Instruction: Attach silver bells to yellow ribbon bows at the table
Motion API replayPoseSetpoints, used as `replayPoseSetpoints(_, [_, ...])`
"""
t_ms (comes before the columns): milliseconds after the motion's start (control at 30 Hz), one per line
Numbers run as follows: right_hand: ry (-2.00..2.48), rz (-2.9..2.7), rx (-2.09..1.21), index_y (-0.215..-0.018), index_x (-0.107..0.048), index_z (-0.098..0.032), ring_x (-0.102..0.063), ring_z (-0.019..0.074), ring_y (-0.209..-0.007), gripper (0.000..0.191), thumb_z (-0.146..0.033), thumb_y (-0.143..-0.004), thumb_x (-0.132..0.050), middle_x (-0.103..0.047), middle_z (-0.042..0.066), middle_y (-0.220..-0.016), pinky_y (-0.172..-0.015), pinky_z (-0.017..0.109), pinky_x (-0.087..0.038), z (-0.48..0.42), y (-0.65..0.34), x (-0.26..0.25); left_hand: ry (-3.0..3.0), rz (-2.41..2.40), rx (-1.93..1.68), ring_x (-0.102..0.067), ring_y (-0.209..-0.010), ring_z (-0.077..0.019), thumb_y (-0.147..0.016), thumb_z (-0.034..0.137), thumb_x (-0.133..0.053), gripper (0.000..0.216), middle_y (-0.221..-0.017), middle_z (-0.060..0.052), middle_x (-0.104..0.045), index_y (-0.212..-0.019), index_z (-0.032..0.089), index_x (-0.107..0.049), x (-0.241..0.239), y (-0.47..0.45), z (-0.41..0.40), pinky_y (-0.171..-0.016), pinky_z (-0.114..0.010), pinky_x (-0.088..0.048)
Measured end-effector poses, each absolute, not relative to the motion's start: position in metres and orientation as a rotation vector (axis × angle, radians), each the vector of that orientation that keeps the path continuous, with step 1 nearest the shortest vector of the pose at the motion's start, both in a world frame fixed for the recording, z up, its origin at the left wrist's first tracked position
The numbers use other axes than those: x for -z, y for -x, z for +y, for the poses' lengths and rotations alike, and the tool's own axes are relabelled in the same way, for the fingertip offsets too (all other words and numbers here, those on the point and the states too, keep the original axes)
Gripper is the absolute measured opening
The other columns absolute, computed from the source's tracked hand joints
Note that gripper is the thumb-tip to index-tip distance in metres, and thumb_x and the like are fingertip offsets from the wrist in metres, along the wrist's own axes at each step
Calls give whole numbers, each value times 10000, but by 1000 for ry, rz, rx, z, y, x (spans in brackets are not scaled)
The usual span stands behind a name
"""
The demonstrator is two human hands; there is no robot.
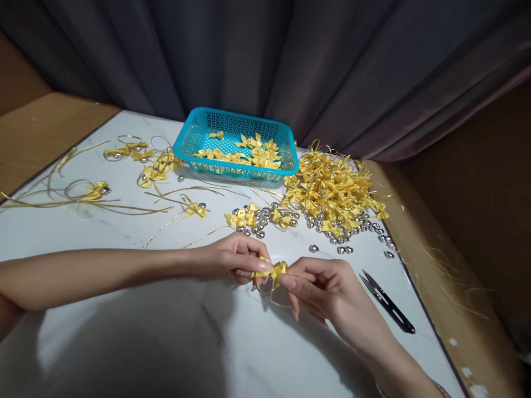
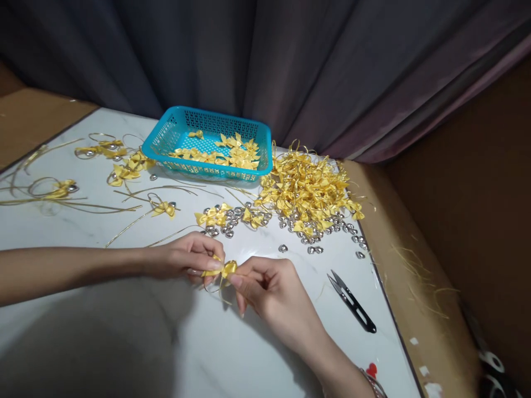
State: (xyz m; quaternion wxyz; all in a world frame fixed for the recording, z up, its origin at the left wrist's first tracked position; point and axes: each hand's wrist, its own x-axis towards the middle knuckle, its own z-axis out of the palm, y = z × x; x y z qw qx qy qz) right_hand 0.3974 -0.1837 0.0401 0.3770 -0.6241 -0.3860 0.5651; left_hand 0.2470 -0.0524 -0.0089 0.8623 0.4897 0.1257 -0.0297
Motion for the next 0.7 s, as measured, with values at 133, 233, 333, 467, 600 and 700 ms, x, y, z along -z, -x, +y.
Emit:
replayPoseSetpoints(133, [1588, -942, -1452, -628, -598, -149, -340, 59, -377, 336, -458, -747, -656, -580, -2, -487, -359, 202, -243, -181, -395, -35, -1031, 258, 40, -322, -414, -40, -762, 325, -635, 232, -594, 5, -568, -707, 113, -560, 9, -247, -53, -417, -197, -198])
replayPoseSetpoints(233, [1596, -909, -1465, -637, -604, -147, -346, 57, -391, 314, -435, -742, -672, -624, 9, -533, -388, 201, -253, -179, -395, -35, -1067, 244, 24, -346, -422, -43, -775, 316, -627, 222, -598, 4, -570, -714, 114, -560, 8, -246, -51, -419, -193, -219])
replayPoseSetpoints(333, [1601, -923, -1448, -629, -611, -148, -347, 55, -414, 272, -374, -773, -655, -630, 7, -557, -414, 200, -249, -178, -395, -34, -1116, 251, 16, -391, -454, -53, -786, 321, -622, 227, -611, 1, -568, -714, 114, -560, 6, -246, -50, -428, -186, -251])
replayPoseSetpoints(467, [1593, -974, -1434, -617, -594, -155, -342, 62, -428, 278, -372, -786, -632, -605, -1, -550, -424, 211, -247, -175, -395, -32, -1160, 260, 12, -422, -483, -56, -799, 331, -614, 232, -625, 8, -559, -721, 119, -559, 5, -245, -49, -443, -176, -284])
replayPoseSetpoints(600, [1674, -1125, -1432, -664, -591, -164, -369, 82, -436, 274, -401, -802, -597, -616, 11, -582, -427, 226, -277, -173, -403, -34, -1259, 281, -8, -472, -522, -75, -805, 342, -594, 227, -631, 4, -566, -736, 128, -560, 6, -245, -49, -467, -179, -335])
replayPoseSetpoints(700, [1798, -1453, -1094, -788, -612, -180, -503, 140, -606, 170, -339, -840, -578, -656, 42, -745, -557, 260, -380, -175, -410, -39, -1341, 313, -40, -481, -526, -84, -799, 336, -581, 220, -622, 5, -558, -724, 132, -550, 5, -246, -50, -471, -184, -349])
